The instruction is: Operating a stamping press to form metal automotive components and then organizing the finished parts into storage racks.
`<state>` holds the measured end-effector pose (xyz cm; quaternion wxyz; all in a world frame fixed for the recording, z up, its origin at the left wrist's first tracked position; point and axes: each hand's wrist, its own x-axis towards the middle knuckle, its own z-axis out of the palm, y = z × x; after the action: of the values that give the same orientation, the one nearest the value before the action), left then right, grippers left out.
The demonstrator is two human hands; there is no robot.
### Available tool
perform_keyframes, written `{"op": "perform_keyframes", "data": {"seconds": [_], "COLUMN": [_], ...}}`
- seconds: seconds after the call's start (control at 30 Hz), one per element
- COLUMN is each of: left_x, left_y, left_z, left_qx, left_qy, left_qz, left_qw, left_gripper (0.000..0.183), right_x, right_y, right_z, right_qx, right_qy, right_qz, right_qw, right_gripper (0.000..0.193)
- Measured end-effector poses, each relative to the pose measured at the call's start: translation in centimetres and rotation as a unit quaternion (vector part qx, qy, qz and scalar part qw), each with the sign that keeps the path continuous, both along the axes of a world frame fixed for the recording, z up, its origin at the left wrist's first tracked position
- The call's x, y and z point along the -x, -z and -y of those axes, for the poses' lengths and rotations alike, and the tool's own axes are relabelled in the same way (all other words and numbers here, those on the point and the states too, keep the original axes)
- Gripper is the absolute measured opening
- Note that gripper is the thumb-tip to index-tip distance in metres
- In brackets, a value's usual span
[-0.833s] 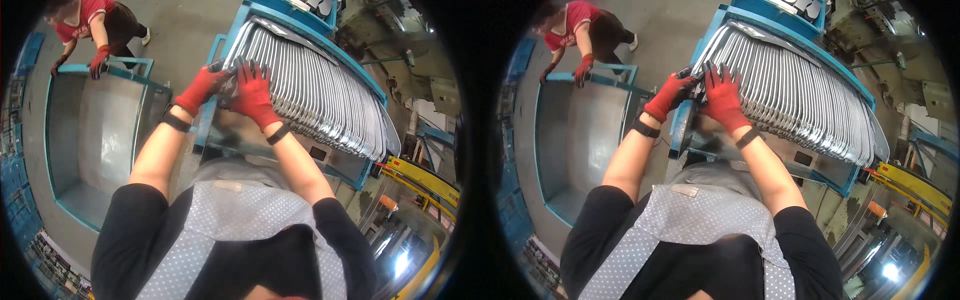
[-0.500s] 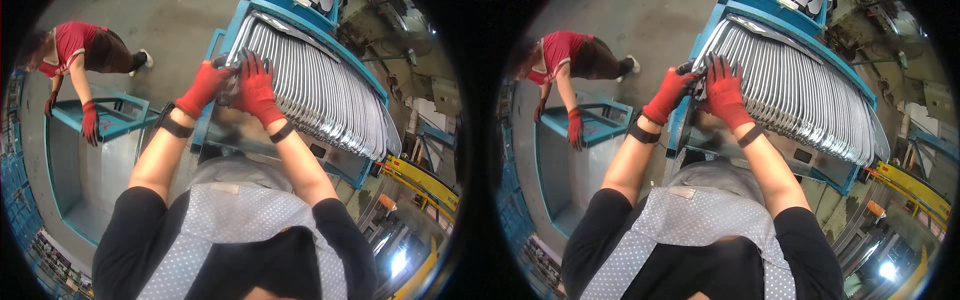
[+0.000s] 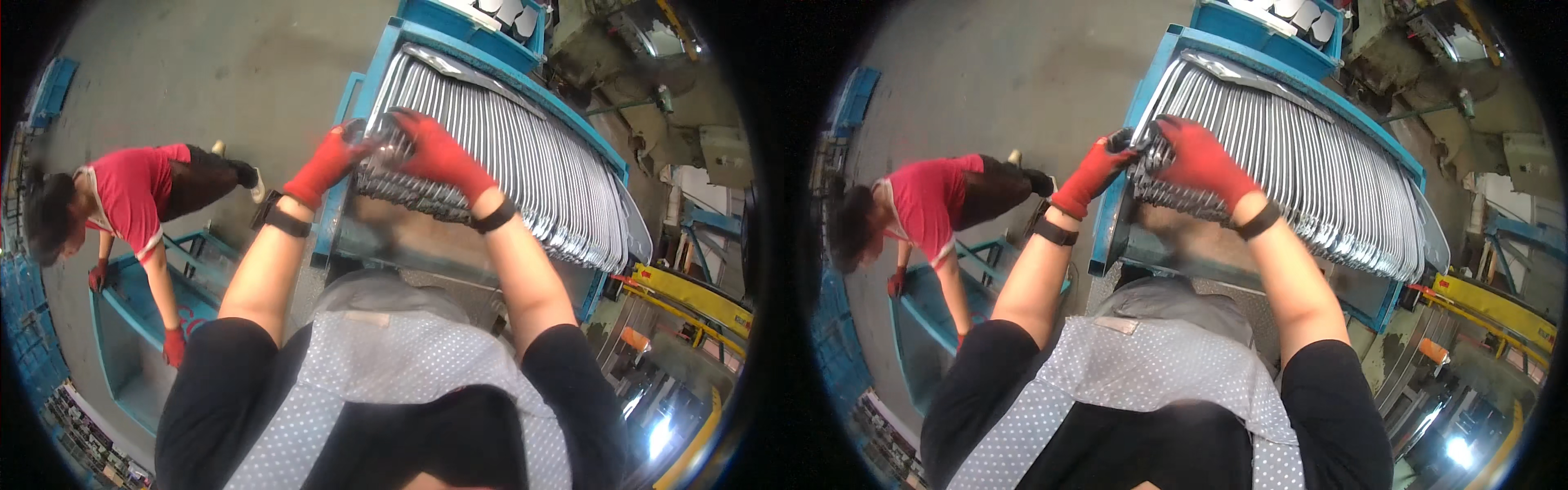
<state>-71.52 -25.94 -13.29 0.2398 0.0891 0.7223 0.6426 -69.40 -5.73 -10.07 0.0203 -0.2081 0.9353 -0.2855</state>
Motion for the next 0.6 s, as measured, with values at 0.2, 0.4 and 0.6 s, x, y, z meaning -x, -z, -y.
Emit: {"op": "perform_keyframes", "data": {"seconds": [0.2, 0.4, 0.6], "left_x": [-1.0, -5.5, -3.8], "left_y": [7.7, 4.2, 3.8], "left_z": [-1.8, -2.7, -3.7], "left_qx": [0.154, -0.331, -0.356], "left_qy": [-0.025, -0.145, -0.239], "left_qz": [-0.472, 0.186, 0.204], "left_qw": [0.867, 0.914, 0.88], "left_gripper": [0.038, 0.037, 0.042], "right_x": [12.7, 11.2, 11.7], "right_y": [4.1, 6.8, 6.7], "right_z": [0.4, 1.2, 0.4], "right_qx": [-0.001, -0.089, -0.079], "right_qy": [0.042, -0.071, -0.028], "right_qz": [-0.022, -0.047, 0.004], "right_qw": [0.999, 0.992, 0.996], "right_gripper": [0.034, 0.024, 0.027]}}
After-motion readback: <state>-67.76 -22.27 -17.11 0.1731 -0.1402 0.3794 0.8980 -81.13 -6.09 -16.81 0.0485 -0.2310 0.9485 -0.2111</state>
